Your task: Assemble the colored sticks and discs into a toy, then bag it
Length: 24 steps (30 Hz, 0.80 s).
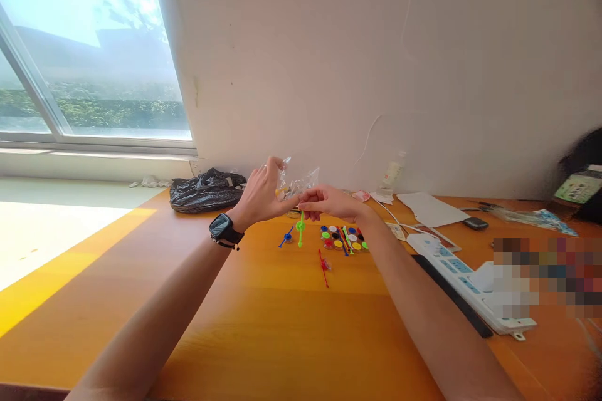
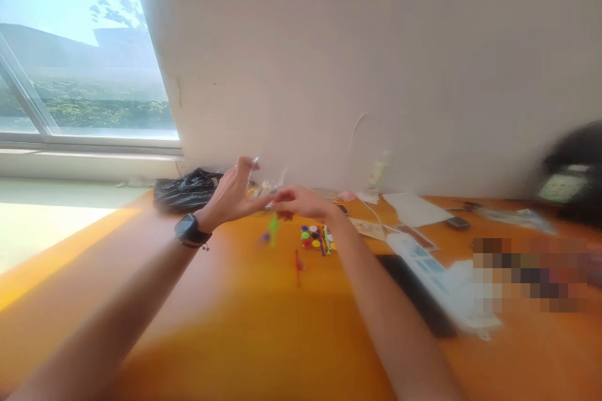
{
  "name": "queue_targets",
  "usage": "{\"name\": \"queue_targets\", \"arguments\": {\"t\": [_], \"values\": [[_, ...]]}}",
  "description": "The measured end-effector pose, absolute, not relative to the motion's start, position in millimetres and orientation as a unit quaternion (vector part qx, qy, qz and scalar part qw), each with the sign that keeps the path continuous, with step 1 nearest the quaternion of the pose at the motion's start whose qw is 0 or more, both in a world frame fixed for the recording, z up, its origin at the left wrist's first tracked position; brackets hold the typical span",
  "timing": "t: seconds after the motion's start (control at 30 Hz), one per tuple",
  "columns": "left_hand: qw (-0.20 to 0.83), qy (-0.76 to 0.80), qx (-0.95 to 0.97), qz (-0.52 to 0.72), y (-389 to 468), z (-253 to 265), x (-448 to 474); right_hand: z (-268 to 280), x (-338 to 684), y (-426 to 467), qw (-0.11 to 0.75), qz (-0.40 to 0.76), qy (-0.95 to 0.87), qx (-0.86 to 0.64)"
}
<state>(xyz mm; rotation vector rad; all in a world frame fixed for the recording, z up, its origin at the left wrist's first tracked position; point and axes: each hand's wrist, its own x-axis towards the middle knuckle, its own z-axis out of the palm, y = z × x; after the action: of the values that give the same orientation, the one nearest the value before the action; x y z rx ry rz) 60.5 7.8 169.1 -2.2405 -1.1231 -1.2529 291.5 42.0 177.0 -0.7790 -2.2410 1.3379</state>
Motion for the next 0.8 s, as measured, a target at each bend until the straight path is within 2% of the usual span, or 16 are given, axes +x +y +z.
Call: {"name": "queue_targets", "arguments": {"t": [0.2,0.27,0.4,0.47,0.57,0.8], "values": [[0.165,-0.396,-0.786,-0.445,7,173,59,206,322,30,0.241,0.482,-0.805,-0.248],[0.160,-0.394,-0.788,-0.446,7,173,59,220,339,22,0.306,0.470,-0.789,-0.252],[0.154,-0.381,-0.801,-0.435,8,171,61,245,360,2,0.505,0.403,-0.723,-0.245],[0.152,-0.370,-0.809,-0.431,7,170,62,253,359,-9,0.552,0.349,-0.715,-0.248],[0.148,-0.357,-0.814,-0.433,5,168,65,259,346,-24,0.554,0.275,-0.742,-0.259],[0.131,-0.347,-0.820,-0.436,-2,170,75,251,309,-37,0.459,0.151,-0.838,-0.251]]}}
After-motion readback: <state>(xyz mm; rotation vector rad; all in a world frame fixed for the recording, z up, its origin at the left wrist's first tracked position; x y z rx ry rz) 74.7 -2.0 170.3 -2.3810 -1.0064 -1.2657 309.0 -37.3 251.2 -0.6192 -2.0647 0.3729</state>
